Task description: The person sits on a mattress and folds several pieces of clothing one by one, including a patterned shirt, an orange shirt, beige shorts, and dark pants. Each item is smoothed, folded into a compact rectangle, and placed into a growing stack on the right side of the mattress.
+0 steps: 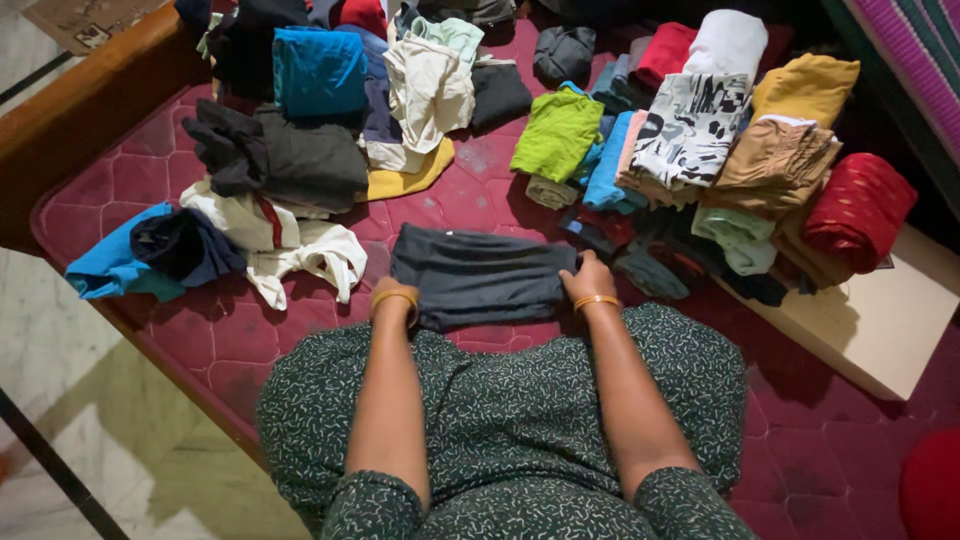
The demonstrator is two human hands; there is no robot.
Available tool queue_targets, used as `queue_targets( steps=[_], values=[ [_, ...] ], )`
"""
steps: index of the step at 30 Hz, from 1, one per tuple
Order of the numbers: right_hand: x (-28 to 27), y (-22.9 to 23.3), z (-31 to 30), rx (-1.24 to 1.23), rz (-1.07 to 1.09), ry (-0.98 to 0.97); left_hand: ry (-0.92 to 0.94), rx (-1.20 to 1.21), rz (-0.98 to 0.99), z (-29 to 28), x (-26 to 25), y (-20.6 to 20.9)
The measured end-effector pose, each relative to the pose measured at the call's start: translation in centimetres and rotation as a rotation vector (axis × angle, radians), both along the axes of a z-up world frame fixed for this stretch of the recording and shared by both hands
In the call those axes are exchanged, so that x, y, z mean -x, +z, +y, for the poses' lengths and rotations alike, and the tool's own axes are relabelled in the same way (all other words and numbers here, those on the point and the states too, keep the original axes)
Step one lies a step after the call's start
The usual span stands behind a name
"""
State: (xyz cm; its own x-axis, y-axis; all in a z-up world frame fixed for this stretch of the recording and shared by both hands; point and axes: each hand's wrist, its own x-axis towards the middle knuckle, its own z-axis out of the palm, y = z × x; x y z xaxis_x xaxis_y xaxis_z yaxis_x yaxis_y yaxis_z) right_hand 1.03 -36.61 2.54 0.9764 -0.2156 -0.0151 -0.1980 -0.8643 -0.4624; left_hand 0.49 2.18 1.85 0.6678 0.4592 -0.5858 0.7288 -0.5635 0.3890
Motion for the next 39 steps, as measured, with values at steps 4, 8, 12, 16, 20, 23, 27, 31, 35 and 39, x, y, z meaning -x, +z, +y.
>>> queue_targets(
  steps=[4, 8, 12, 16, 20, 23, 27, 31, 35, 39],
  values=[
    [1.6, 3.0, 3.0, 0.249, -0.276, 0.182, -0.047, -0.424, -0.188, -2.1, 1.0, 3.1],
    [3.8, 4.4, 8.0, -0.006, -0.258, 0.527, -0.387, -0.197, -0.318, -5.8, 1.3, 4.2],
    [4.1, 4.3, 10.4, 0.056, -0.222, 0.738, -0.738, -0.282, -0.684, -8.5, 2.5, 3.6],
    [3.4, 3.5, 9.8, 0.178, 0.010, 0.528, -0.649, -0.317, -0.356, -7.8, 2.3, 3.5],
    [3.8, 2.3, 9.6, 0.275, -0.009, 0.479, -0.525, -0.324, -0.265, -6.8, 1.5, 4.4],
    [4.0, 1.8, 9.9, 0.269, -0.042, 0.470, -0.469, -0.351, -0.242, -6.9, 1.3, 5.0],
    [4.0, 2.3, 10.1, 0.279, -0.066, 0.474, -0.142, -0.305, -0.292, -6.3, 1.1, 3.9],
    [3.9, 3.5, 11.0, 0.185, -0.107, 0.440, 0.095, -0.060, -0.282, -3.1, -0.1, 0.5],
    [3.1, 3.8, 13.3, 0.104, -0.092, 0.457, -0.061, 0.019, -0.440, -0.8, -2.1, -1.6],
    [3.3, 2.2, 16.1, 0.109, -0.017, 0.527, -0.241, 0.378, -0.583, -0.8, -1.4, -0.1]
  ],
)
